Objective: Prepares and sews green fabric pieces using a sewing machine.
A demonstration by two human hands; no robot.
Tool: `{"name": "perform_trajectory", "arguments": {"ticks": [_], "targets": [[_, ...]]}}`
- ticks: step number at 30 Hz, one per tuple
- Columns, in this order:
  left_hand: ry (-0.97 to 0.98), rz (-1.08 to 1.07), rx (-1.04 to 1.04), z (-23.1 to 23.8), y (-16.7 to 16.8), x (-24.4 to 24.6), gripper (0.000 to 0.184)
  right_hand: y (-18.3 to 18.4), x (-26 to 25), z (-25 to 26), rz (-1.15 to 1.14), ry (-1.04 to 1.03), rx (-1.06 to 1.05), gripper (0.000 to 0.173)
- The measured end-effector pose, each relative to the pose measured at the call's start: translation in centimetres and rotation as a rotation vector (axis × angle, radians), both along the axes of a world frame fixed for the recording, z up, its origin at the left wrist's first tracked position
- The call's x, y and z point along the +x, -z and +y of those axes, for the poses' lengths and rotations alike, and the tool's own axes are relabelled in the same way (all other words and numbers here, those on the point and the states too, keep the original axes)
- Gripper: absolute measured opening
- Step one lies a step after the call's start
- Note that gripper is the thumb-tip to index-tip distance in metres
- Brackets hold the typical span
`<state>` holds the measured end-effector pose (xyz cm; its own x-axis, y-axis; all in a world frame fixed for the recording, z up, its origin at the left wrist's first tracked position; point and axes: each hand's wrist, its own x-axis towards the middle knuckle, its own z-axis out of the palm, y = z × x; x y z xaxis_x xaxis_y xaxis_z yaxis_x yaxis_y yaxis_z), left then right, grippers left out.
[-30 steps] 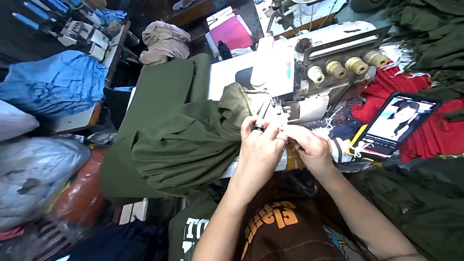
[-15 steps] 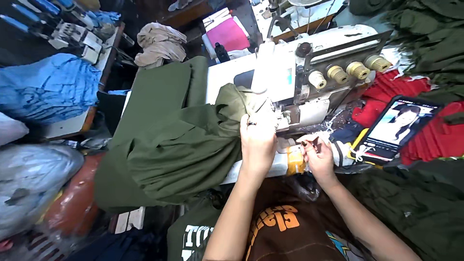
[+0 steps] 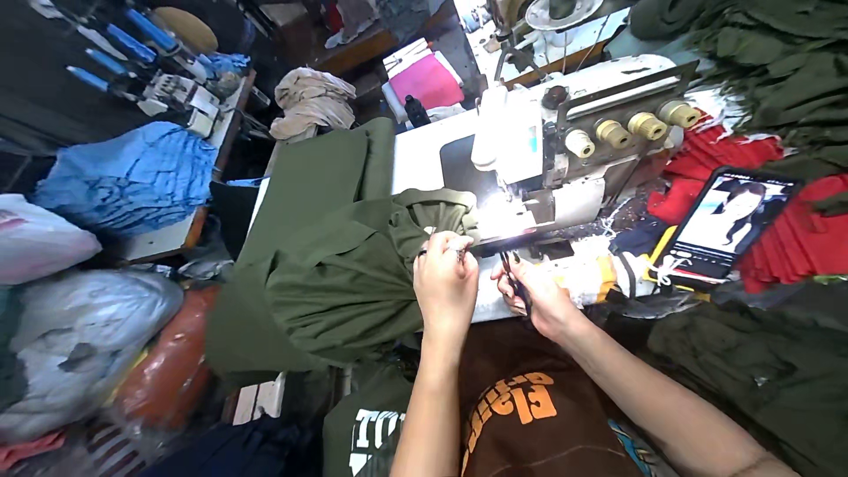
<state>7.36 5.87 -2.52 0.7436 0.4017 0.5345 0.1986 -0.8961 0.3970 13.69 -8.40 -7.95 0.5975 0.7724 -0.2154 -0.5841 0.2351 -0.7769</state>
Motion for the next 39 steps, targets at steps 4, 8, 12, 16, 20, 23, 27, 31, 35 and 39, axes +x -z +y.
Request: {"name": "perform_trajectory", "arguments": {"ticks": [4, 8, 12, 16, 20, 23, 27, 31, 35, 39], "targets": [[0.013, -0.054, -0.003, -0.7, 0.3, -1.4, 0.016, -1.0, 0.0, 2.1, 0.118, 0.015, 0.002, 0.042], [0.056, -0.044, 0.006, -0.8, 0.6, -1.6, 0.016, -1.1, 0.6, 2.8, 0.113, 0.050, -0.009, 0.038], [0.097, -0.015, 0.019, -0.6, 0.9, -1.7, 0.017, -1.1, 1.2, 1.9, -0.057, 0.080, -0.002, 0.037], [0.167, 0.014, 0.069, -0.1, 0.9, -1.9, 0.015, -1.9, 1.3, 0.3, -0.363, 0.156, 0.083, 0.033], [0.351, 0.093, 0.105, 0.8, -0.7, -2.0, 0.015, -2.7, 1.4, -1.8, -0.872, 0.309, -0.073, 0.037], [0.618, 0.204, 0.125, 2.2, -2.3, -1.4, 0.016, -3.1, 1.4, -2.6, -1.142, 0.170, -0.281, 0.063], [0.733, 0.401, 0.269, 6.2, -4.7, -0.4, 0.035, -2.3, 1.0, -3.9, -1.199, -0.073, -0.370, 0.031], [0.705, 0.407, 0.281, 11.6, -5.7, -0.4, 0.041, -1.9, 1.0, -6.8, -0.954, -0.170, -0.251, 0.027], [0.848, 0.367, -0.107, 14.0, -6.9, -1.0, 0.028, -0.7, 0.9, -8.5, -0.748, -0.087, -0.116, 0.019], [0.848, 0.325, -0.427, 11.7, -8.7, 0.1, 0.013, 0.1, 0.0, -9.4, -0.755, -0.040, -0.017, 0.018]]}}
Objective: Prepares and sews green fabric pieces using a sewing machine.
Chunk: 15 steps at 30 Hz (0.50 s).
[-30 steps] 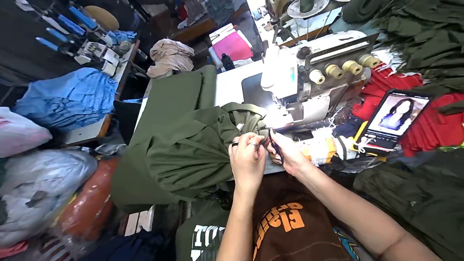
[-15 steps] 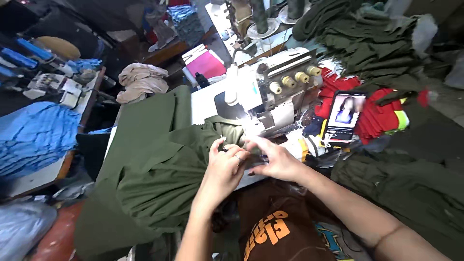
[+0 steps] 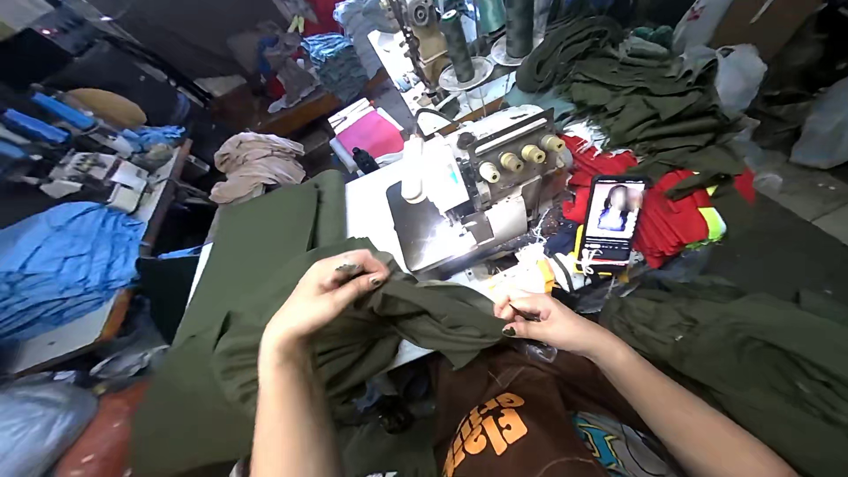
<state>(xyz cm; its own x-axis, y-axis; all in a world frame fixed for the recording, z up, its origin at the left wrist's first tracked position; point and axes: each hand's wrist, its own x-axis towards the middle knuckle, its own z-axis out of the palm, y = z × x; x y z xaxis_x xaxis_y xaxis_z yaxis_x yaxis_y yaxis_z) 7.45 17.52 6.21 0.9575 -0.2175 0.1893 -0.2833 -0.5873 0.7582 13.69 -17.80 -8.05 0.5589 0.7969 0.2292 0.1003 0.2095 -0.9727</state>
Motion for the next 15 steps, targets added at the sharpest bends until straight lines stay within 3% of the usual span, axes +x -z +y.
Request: {"name": "perform_trajectory", "arguments": {"ticks": [4, 8, 11, 15], "targets": [[-0.043, -0.071, 0.201, -4.3, -0.7, 3.4, 0.008, 0.3, -1.9, -0.9, 0.351, -0.025, -0.038, 0.007], [-0.113, -0.077, 0.449, -5.7, 3.8, 9.0, 0.019, 0.9, -2.4, -1.2, 0.604, 0.147, -0.119, 0.007], [-0.268, 0.038, 0.459, -5.5, 6.7, 11.2, 0.027, 0.9, -1.5, -0.8, 0.618, 0.232, -0.135, 0.009], [-0.467, 0.035, 0.434, -5.9, 7.6, 12.8, 0.030, 0.9, -0.2, 0.4, 0.542, 0.281, -0.165, 0.008]]}}
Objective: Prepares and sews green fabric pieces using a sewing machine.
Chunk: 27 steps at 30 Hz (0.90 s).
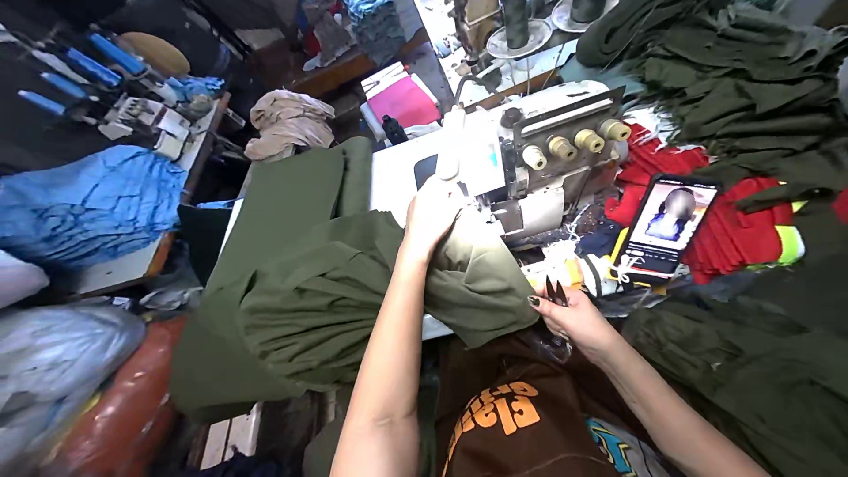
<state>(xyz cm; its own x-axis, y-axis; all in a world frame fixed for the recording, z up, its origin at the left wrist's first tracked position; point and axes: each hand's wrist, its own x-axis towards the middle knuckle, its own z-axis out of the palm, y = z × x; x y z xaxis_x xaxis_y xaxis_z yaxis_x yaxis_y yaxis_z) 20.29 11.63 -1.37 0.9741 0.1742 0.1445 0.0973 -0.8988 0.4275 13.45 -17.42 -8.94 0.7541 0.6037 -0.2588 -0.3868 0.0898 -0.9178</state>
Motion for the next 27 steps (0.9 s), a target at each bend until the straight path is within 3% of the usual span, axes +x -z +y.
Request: {"name": "perform_trajectory", "arguments": {"ticks": [7, 13, 17, 20, 23, 25, 27], "targets": [[-0.247, -0.028, -0.153, -0.4, 0.7, 2.0, 0.047, 0.4, 1.1, 1.7, -0.083, 0.058, 0.022, 0.010], [-0.247, -0.113, -0.245, -0.2, 1.4, 2.4, 0.052, 0.7, 1.6, 2.1, -0.174, 0.046, 0.023, 0.013], [-0.249, -0.168, -0.141, -0.4, 1.4, 2.2, 0.055, 0.6, 1.3, 1.9, -0.211, 0.056, -0.004, 0.014], [-0.241, -0.217, -0.123, -0.3, 0.6, -2.8, 0.056, 0.4, 1.3, 1.3, -0.279, 0.053, -0.062, 0.015], [-0.240, -0.099, -0.163, 2.0, 3.3, -10.2, 0.051, 0.7, 1.5, 1.1, -0.295, 0.029, -0.120, 0.018], [-0.267, -0.022, -0.044, 2.2, 4.0, -13.7, 0.051, 0.8, 1.7, 1.6, -0.302, -0.015, -0.172, 0.019], [-0.331, -0.217, 0.177, 2.0, 3.3, -15.3, 0.051, 0.9, 2.0, 2.5, -0.362, -0.069, -0.211, 0.020]]}}
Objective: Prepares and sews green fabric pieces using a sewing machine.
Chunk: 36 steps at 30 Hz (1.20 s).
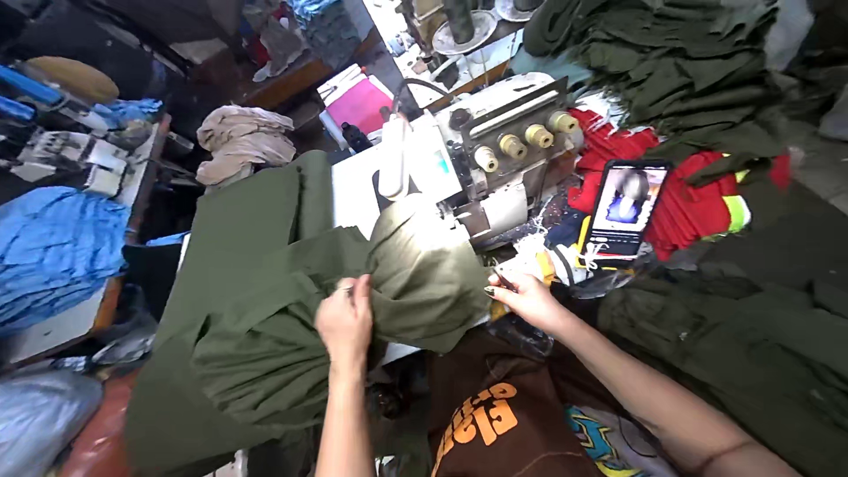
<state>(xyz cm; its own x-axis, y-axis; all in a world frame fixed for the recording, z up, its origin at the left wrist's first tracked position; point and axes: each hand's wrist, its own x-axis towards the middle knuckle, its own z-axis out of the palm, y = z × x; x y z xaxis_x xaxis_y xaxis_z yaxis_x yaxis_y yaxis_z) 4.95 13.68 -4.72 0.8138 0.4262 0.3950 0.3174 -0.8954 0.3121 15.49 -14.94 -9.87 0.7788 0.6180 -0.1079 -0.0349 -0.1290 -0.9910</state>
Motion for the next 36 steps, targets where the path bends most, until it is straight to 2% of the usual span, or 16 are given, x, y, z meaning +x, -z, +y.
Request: {"name": "perform_trajectory", "arguments": {"ticks": [2, 4, 6, 9, 14, 16, 20, 24, 28, 29, 32, 36], "targets": [[-0.051, -0.267, 0.247, 1.1, -0.7, 0.3, 0.047, -0.2, 0.3, 0.6, -0.121, -0.019, -0.059, 0.024], [-0.025, -0.365, 0.351, 2.3, -1.2, 1.5, 0.043, -0.1, 0.2, 0.3, -0.273, 0.032, -0.088, 0.025], [0.028, -0.294, 0.295, 2.8, -1.4, 2.2, 0.041, 0.6, 0.1, -0.8, -0.392, 0.127, -0.068, 0.020], [0.055, -0.310, 0.166, 0.9, -0.6, 1.1, 0.038, 1.4, -0.3, -4.2, -0.381, 0.147, -0.168, 0.016], [0.064, -0.464, -0.057, -4.8, 3.3, -4.0, 0.021, 4.7, -3.3, -7.2, -0.441, -0.262, -0.650, 0.025], [0.135, -0.411, -0.148, -7.9, 4.3, -5.6, 0.016, 6.1, -4.3, -6.3, -0.452, -0.346, -0.795, 0.032], [0.556, 0.004, -0.163, -12.4, 5.5, -6.0, 0.016, 7.2, -4.4, -4.5, -0.347, -0.459, -1.102, 0.033], [0.790, 0.354, -0.190, -13.9, 7.3, -4.3, 0.029, 7.3, -5.6, -5.6, -0.425, -0.429, -1.073, 0.026], [0.846, 0.794, -0.114, -15.8, 7.9, -2.0, 0.044, 7.5, -6.5, -7.4, -0.457, -0.339, -1.018, 0.024], [0.845, 0.833, -0.092, -16.2, 7.9, -1.9, 0.043, 7.6, -6.7, -7.8, -0.464, -0.303, -0.969, 0.023], [0.826, 0.666, -0.049, -16.3, 7.8, -2.6, 0.026, 7.4, -6.8, -8.5, -0.363, -0.110, -0.757, 0.024], [0.790, 0.474, -0.140, -15.1, 8.2, -4.0, 0.020, 5.4, -5.9, -8.5, -0.028, 0.152, -0.411, 0.019]]}}
